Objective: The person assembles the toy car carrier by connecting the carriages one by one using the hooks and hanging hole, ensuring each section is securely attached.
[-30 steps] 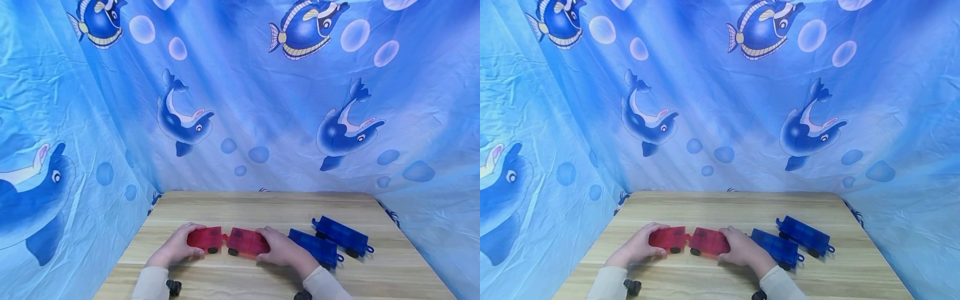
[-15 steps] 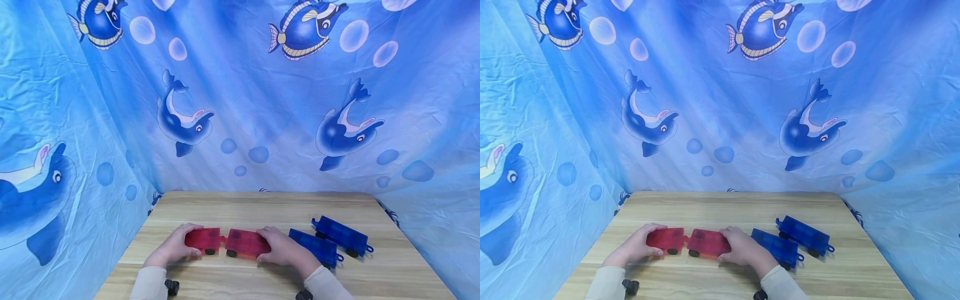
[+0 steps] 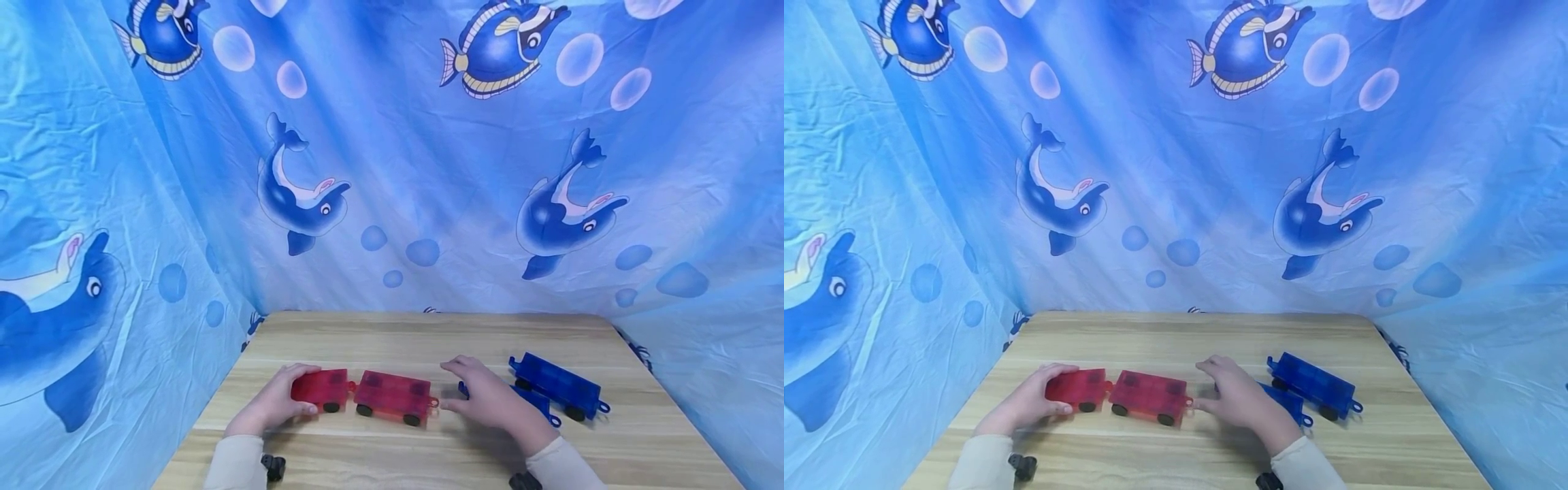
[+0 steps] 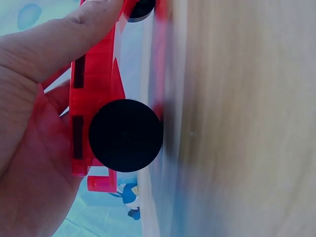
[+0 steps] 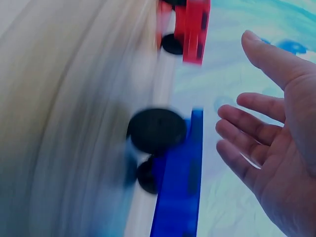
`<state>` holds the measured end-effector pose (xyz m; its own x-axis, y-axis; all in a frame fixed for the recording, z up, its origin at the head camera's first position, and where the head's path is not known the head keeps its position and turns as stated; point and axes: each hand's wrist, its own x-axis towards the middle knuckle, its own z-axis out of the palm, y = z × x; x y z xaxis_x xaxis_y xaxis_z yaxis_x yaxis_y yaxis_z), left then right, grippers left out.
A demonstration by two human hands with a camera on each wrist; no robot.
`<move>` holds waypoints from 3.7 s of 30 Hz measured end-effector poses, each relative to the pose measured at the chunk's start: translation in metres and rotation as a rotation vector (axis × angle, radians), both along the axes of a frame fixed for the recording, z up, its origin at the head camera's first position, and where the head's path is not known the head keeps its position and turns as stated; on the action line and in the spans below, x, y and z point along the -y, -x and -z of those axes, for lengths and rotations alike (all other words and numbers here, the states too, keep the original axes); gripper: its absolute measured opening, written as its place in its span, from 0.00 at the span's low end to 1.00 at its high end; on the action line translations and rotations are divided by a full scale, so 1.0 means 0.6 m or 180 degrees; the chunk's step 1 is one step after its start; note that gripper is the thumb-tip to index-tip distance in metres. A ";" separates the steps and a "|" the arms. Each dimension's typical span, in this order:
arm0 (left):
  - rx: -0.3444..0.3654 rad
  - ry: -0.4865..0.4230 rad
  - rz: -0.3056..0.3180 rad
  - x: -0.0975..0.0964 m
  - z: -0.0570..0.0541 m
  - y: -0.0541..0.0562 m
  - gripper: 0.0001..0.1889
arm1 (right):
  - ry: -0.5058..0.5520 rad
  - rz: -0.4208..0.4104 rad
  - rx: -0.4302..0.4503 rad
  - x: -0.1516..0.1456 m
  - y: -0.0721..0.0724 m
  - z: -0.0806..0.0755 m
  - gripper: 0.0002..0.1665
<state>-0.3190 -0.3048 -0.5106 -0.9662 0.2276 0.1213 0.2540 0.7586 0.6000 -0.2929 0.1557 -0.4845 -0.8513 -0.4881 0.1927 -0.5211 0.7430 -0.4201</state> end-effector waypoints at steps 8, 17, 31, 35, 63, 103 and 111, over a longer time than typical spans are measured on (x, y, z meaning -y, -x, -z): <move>-0.0005 0.0023 -0.0040 0.012 0.002 0.004 0.43 | -0.0034 0.0400 0.0096 -0.061 0.007 0.005 0.49; 0.0042 0.0031 -0.0101 0.023 0.000 0.001 0.44 | -0.0031 0.0580 0.0606 -0.110 0.012 0.012 0.58; 0.0000 0.0044 0.0025 0.024 -0.014 0.003 0.45 | -0.0057 0.0570 0.0914 -0.117 0.012 0.016 0.57; -0.0105 0.0110 0.0101 0.020 -0.020 0.007 0.48 | -0.0063 0.0577 0.0949 -0.115 0.014 0.017 0.55; 0.0023 0.0371 0.1283 -0.237 -0.050 0.017 0.50 | 0.0048 0.0545 0.0809 -0.082 0.032 0.023 0.52; 0.0019 0.0570 0.1152 -0.245 -0.012 0.036 0.47 | -0.0035 0.0596 0.0724 -0.074 0.030 0.030 0.51; 0.0115 0.0407 0.1051 -0.243 -0.016 0.034 0.46 | -0.0161 0.0595 0.0615 -0.068 0.033 0.027 0.50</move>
<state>-0.3395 -0.1591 -0.5012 -0.8411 0.5395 0.0388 0.4785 0.7087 0.5185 -0.3127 0.1964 -0.5005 -0.9461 -0.3238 -0.0027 -0.2867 0.8413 -0.4583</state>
